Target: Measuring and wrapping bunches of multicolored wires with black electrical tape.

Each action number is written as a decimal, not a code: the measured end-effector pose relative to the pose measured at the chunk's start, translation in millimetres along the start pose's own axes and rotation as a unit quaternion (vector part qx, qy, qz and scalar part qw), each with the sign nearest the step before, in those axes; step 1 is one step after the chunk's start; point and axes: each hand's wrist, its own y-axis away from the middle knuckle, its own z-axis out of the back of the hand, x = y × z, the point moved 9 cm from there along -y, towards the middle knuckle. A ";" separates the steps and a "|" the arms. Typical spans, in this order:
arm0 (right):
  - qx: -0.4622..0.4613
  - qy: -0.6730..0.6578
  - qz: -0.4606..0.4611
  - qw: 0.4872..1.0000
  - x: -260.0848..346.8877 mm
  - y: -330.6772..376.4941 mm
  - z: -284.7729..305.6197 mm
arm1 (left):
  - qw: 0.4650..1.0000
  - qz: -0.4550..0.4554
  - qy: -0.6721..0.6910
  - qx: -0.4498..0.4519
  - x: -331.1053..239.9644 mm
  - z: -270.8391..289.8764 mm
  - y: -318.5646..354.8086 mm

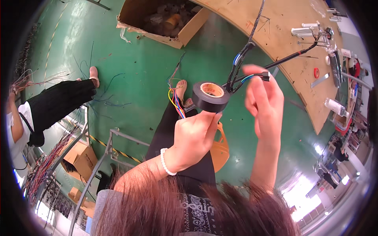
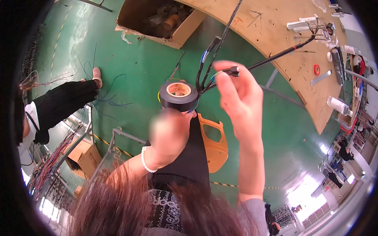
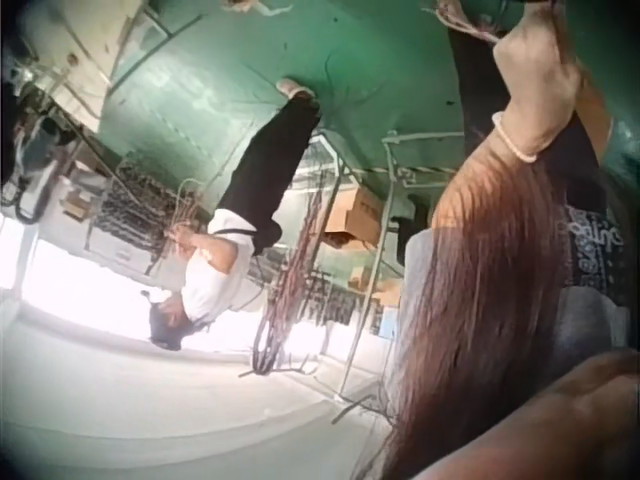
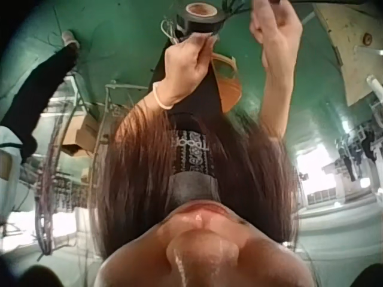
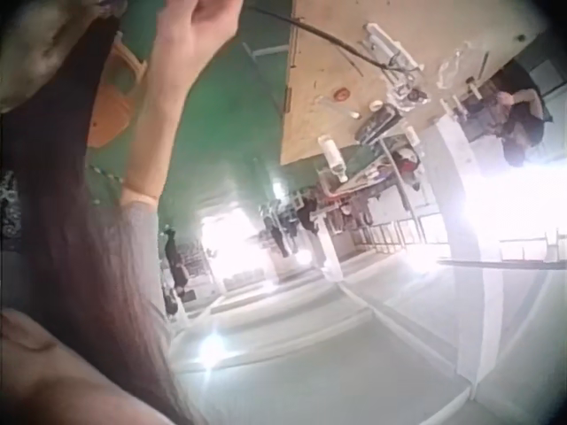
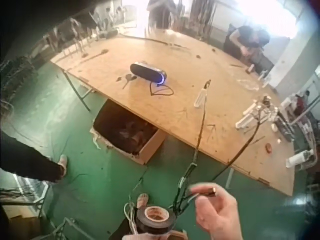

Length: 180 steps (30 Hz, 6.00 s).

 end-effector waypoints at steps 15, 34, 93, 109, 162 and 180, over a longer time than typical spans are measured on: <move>-0.031 -0.117 -0.040 0.992 -30.7 -31.7 -20.0 | 0.815 0.310 0.488 0.040 26.2 -29.6 16.6; 0.250 -0.214 0.050 0.943 -83.7 2.7 -45.8 | 0.930 0.229 0.284 0.037 19.3 -13.4 1.1; 0.053 0.317 0.211 0.923 -15.5 52.0 -21.9 | 0.981 0.118 0.113 0.104 32.9 -2.2 26.9; 0.228 -0.250 0.043 0.940 -84.0 9.0 -57.8 | 0.905 0.206 0.321 0.189 24.9 -21.5 32.7; 0.177 -0.242 -0.069 0.952 -121.2 48.8 -45.1 | 0.918 0.194 0.278 0.206 20.9 -21.3 35.3; 0.262 -0.204 -0.054 0.942 -106.6 48.7 -54.0 | 0.981 0.102 0.088 0.143 13.6 -6.9 33.5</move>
